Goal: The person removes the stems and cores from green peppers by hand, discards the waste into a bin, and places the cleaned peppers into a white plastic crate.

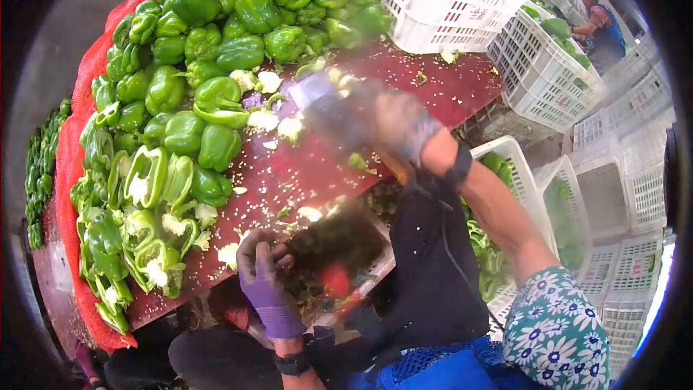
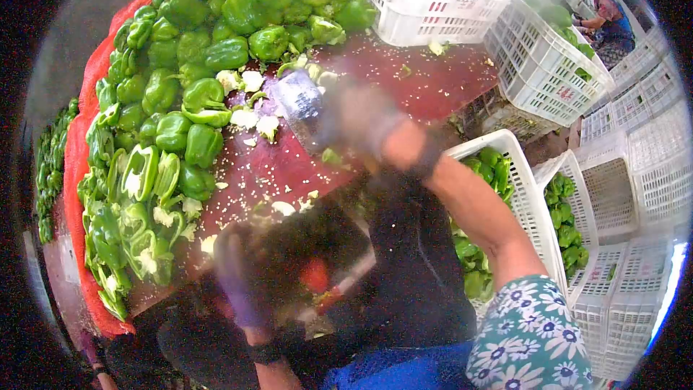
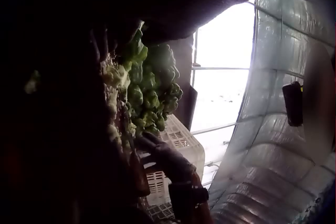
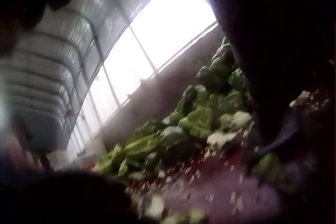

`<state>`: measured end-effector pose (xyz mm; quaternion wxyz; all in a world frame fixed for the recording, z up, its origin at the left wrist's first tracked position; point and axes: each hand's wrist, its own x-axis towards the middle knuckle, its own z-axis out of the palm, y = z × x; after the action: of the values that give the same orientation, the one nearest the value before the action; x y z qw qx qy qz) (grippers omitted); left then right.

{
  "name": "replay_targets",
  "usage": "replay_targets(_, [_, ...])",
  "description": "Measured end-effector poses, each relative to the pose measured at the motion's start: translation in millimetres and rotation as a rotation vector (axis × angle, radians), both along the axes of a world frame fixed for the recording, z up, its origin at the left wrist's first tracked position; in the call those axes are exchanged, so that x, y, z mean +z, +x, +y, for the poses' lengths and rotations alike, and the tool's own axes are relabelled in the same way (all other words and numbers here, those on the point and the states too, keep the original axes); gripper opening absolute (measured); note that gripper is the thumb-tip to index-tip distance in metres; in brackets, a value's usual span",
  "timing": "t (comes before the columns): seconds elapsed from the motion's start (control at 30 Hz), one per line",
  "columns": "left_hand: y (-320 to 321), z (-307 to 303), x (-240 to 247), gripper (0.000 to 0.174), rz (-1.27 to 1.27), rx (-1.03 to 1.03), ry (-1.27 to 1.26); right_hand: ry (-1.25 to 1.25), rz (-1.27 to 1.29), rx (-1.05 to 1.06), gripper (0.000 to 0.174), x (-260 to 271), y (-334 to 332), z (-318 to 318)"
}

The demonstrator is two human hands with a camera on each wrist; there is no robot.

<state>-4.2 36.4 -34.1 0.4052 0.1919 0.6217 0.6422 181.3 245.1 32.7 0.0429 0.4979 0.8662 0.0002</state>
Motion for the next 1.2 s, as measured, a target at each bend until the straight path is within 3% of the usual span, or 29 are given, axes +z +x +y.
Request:
replay_targets(0.03, [1, 0, 1, 0.025, -0.003, 0.000, 0.000, -0.130, 0.237, -0.123, 0.046, -10, 2, -13])
replay_targets(0.17, [0, -1, -6, 0.026, 0.139, -0.016, -0.004, -0.291, 0.266, -0.190, 0.042, -9, 15, -40])
replay_targets(0.23, [-1, -2, -9, 0.027, 0.181, -0.031, 0.031, -0.206, 0.455, 0.000, 0.021, -10, 30, -40])
replay_targets(0.27, [-2, -3, -8, 0.026, 0.146, -0.050, 0.020, -0.197, 0.457, 0.002, 0.021, -25, 38, -34])
replay_targets(0.33, [-4, -4, -13, 0.026, 0.107, -0.056, 0.010, 0.291, 0.628, 0.066, 0.021, -60, 59, -12])
replay_targets(0.4, [-7, -4, -28, 0.026, 0.430, -0.067, 0.100, -0.021, 0.615, -0.158, 0.024, -46, 83, 1])
replay_targets(0.43, [-7, -4, -26, 0.026, 0.434, -0.062, 0.095, 0.049, 0.846, -0.001, 0.028, -42, 89, 7])
replay_targets(0.47, [-6, -4, -21, 0.026, 0.490, -0.068, 0.089, 0.264, 0.338, -0.131, 0.035, -39, 99, 21])
replay_targets(0.57, [-5, 1, -21, 0.025, 0.506, -0.076, 0.042, 0.454, 0.300, -0.034, 0.039, -39, 76, 71])
replay_targets(0.63, [-8, 1, -21, 0.025, 0.470, -0.064, -0.007, 0.393, 0.426, 0.297, 0.047, -42, 35, 92])
replay_targets(0.7, [-6, 5, -16, 0.025, 0.430, -0.058, -0.013, -0.253, 0.600, -0.117, 0.055, -31, -22, 93])
replay_targets(0.73, [-4, 10, 4, 0.024, 0.140, -0.029, -0.186, -0.079, 0.574, 0.050, 0.055, -67, -37, 119])
replay_targets(0.77, [-2, 12, 8, 0.024, 0.148, -0.015, -0.190, 0.097, 0.548, 0.215, 0.057, -103, -52, 144])
replay_targets(0.83, [-4, 13, 14, 0.024, 0.404, -0.011, -0.181, 0.068, 0.441, 0.218, 0.066, -86, -90, 126])
replay_targets(0.9, [-12, 11, -3, 0.024, 0.446, 0.029, -0.150, 0.035, 0.744, -0.133, 0.068, -89, -121, 117])
replay_targets(0.97, [-17, 13, -3, 0.025, 0.309, 0.035, -0.117, 0.144, 0.825, -0.036, 0.062, -97, -134, 119])
replay_targets(1.03, [-22, 12, -9, 0.025, 0.401, 0.023, -0.122, 0.489, 0.672, 0.051, 0.063, -99, -144, 113])
replay_targets(1.07, [-23, 10, -15, 0.024, 0.481, 0.004, -0.124, 0.152, 0.674, 0.030, 0.062, -65, -143, 92])
replay_targets(1.1, [-25, 9, -20, 0.024, 0.478, 0.012, -0.138, 0.198, 0.539, 0.066, 0.060, -58, -151, 86])
replay_targets(1.2, [-28, 8, -34, 0.022, 0.501, 0.007, -0.034, 0.301, 0.477, 0.257, 0.062, -72, -167, 102])
